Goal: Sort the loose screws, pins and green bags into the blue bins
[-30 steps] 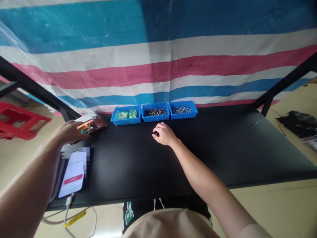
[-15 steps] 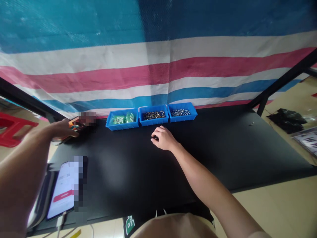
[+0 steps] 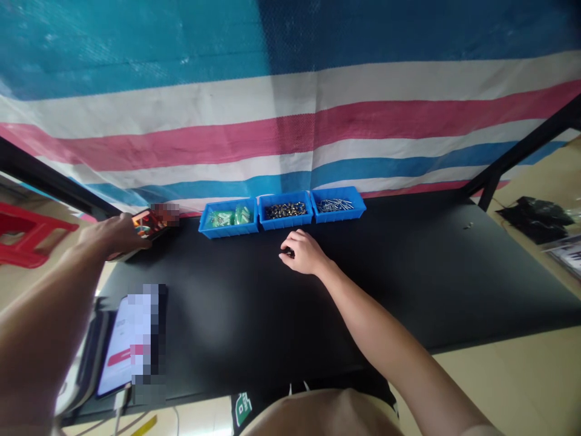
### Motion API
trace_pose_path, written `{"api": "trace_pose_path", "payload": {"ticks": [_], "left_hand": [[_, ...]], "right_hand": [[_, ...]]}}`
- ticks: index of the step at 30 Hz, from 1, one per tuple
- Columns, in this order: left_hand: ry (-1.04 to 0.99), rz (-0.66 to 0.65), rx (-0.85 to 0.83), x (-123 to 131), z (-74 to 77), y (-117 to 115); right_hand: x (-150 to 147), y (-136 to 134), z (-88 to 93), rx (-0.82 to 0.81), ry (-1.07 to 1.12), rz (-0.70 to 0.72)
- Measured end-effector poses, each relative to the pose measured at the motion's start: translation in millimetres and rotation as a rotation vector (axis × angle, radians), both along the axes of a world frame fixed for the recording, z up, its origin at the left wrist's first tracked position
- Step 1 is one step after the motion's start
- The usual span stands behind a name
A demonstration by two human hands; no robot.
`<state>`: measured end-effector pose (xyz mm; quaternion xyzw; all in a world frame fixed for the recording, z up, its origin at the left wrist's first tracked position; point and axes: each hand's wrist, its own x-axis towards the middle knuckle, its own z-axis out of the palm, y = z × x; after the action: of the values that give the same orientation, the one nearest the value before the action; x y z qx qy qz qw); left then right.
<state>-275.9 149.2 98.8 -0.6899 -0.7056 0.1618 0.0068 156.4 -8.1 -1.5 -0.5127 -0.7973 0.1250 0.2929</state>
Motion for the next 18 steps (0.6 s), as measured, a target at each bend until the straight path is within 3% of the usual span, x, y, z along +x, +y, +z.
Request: {"api": "trace_pose_path", "payload": {"ticks": [7, 12, 18], "left_hand": [[0.22, 0.05, 0.305, 19.4, -12.8, -35.8], [0.179, 0.01, 0.233, 1.4, -15.0, -27.5], [0.053, 0.082, 0.184, -10.7, -9.8, -21.4]], "right_hand": [[-0.2, 0.3, -0.3, -0.001, 0.001, 0.002], [-0.5, 0.2, 0.5, -0.008, -0.001, 0.006], [-0.7, -0.3, 1.9, -0.019, -0.001, -0.001]]}}
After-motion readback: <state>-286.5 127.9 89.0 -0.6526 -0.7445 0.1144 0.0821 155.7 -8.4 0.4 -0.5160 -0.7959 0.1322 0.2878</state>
